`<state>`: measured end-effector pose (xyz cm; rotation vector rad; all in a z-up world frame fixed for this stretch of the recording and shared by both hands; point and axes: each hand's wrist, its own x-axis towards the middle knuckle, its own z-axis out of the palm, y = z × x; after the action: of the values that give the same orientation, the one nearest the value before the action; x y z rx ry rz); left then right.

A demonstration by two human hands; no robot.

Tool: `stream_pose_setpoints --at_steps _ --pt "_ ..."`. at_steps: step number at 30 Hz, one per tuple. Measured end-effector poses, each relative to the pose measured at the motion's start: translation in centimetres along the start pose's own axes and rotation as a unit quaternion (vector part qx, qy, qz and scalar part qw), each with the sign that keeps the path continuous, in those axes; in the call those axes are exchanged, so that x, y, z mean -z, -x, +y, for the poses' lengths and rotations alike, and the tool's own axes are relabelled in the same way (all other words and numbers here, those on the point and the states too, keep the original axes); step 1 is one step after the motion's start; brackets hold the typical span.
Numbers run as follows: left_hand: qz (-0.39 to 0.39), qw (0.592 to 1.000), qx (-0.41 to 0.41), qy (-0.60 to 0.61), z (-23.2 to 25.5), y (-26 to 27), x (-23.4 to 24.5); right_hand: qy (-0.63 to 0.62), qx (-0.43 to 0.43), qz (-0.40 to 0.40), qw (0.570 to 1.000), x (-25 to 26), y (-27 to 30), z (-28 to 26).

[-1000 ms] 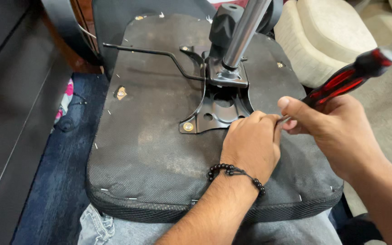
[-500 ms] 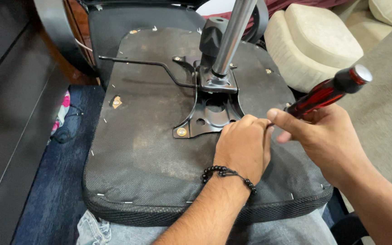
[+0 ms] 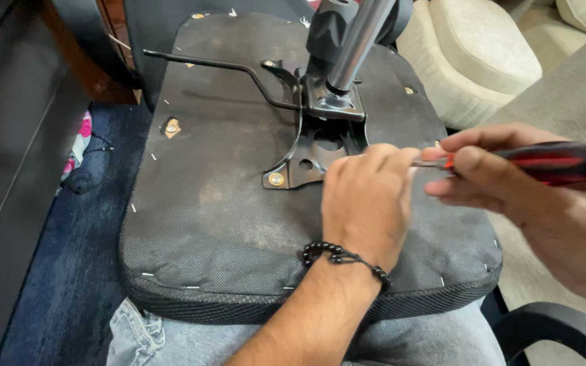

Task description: The person uses a screwdriver to loosen and remove screws from the metal base of an office chair. The chair is upside down on a surface, and the person works on the central mounting plate to detach it from the seat.

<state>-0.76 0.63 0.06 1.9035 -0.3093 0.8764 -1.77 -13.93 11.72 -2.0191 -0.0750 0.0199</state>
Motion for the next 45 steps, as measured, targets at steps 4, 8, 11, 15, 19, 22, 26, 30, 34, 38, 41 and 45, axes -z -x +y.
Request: stream_pose_setpoints --at_steps 4,8,11,15,19,22,26,30,34,38,41,45 --pt "0.059 0.991 0.088 -0.082 -0.3 -0.4 1.2 -0.055 0.029 -0.054 0.997 -0.7 0.9 0.5" --pt "0.063 0.981 0.151 -0.102 -0.4 0.1 4.3 -0.001 0.040 -0.058 0.998 -2.2 1.8 0.2" --pt "0.031 0.972 0.203 -0.113 -0.9 -0.1 5.8 0.079 0.098 -0.070 0.990 -3.5 2.5 0.6" --pt "0.027 0.974 0.183 -0.130 -0.8 -0.1 6.0 0.159 0.075 -0.009 0.984 -5.7 3.2 1.0" --pt "0.018 0.979 0.136 -0.154 -1.6 1.0 5.3 -0.070 0.061 0.060 0.994 -8.2 2.9 1.9" --pt "0.029 0.980 0.114 -0.160 -1.6 1.1 5.7 -0.049 0.112 0.038 0.992 -9.4 3.2 0.9" --pt "0.023 0.983 0.110 -0.142 -1.8 1.5 5.6 -0.064 0.133 -0.016 0.989 -10.4 4.0 1.0" --pt "-0.019 0.980 0.154 -0.120 -1.7 1.3 6.2 0.006 0.206 0.054 0.977 -11.7 4.0 1.1" --pt "0.034 0.986 0.101 -0.130 -1.5 1.2 6.4 0.139 0.104 0.118 0.978 -12.2 2.3 0.9" --pt "0.004 0.985 0.124 -0.117 -1.4 0.9 6.4 0.218 0.118 0.025 0.968 -10.5 2.4 0.2" --pt "-0.006 0.984 0.128 -0.126 -1.3 0.7 6.5 0.137 0.102 -0.068 0.983 -8.7 3.6 -0.6" --pt "0.007 0.986 0.113 -0.122 -1.5 0.8 6.3 -0.003 0.139 -0.145 0.980 -7.7 5.0 -0.6"
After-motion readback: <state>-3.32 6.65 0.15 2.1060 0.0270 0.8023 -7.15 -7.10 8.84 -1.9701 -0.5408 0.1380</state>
